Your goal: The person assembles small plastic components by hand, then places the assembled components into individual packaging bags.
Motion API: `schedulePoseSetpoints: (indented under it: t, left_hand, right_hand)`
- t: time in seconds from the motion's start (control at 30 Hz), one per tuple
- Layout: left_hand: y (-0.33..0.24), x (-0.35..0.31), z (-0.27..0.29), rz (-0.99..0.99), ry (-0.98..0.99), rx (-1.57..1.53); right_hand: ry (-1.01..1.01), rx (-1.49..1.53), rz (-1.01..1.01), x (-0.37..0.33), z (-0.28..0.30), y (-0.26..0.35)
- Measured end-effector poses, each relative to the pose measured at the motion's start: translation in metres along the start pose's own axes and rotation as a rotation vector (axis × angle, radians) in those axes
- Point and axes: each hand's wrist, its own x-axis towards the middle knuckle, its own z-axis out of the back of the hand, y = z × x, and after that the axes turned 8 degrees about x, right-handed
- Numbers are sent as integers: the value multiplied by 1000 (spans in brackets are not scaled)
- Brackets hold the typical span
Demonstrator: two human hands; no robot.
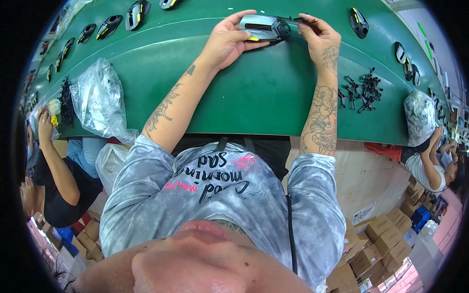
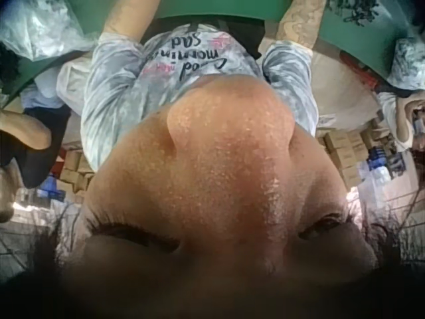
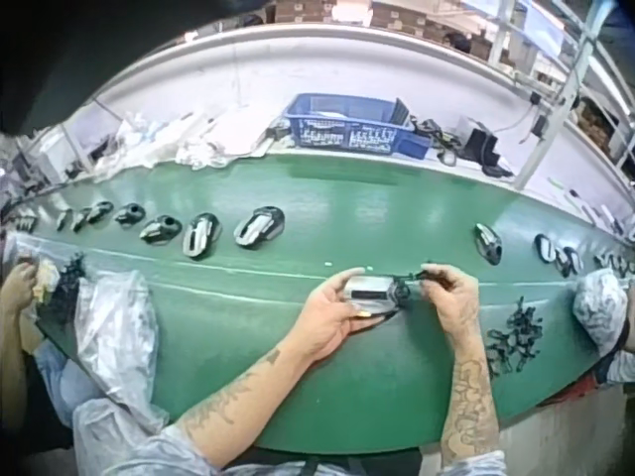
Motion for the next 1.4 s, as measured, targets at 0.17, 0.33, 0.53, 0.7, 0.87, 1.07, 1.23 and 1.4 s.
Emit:
schedulePoseSetpoints:
  t: [0.17,0.33,0.53,0.7,0.87,1.07,1.23,1.4]
  left_hand:
    - [5,2,-5,-20,-124,81]
    - [9,7,-2,-52,-95,127]
    - [9,7,0,-74,-37,82]
    - [9,5,4,-78,-11,41]
    - [7,7,-4,-32,-111,45]
    - [13,7,-2,-30,-136,44]
    - [13,7,0,-4,-60,110]
    - [10,6,-1,-10,-41,198]
  right_hand:
    - [147,148,63,-4,-9,6]
    - [302,-189,38,-9,-33,12]
    - [143,-420,227,-11,-50,18]
    - [117,-431,229,-11,-49,17]
    - [178,-523,176,-13,-45,24]
    - [88,-212,2,-14,-56,7]
    - [7,-321,82,-12,-60,-9]
    - [-60,87,-43,-18,-72,6]
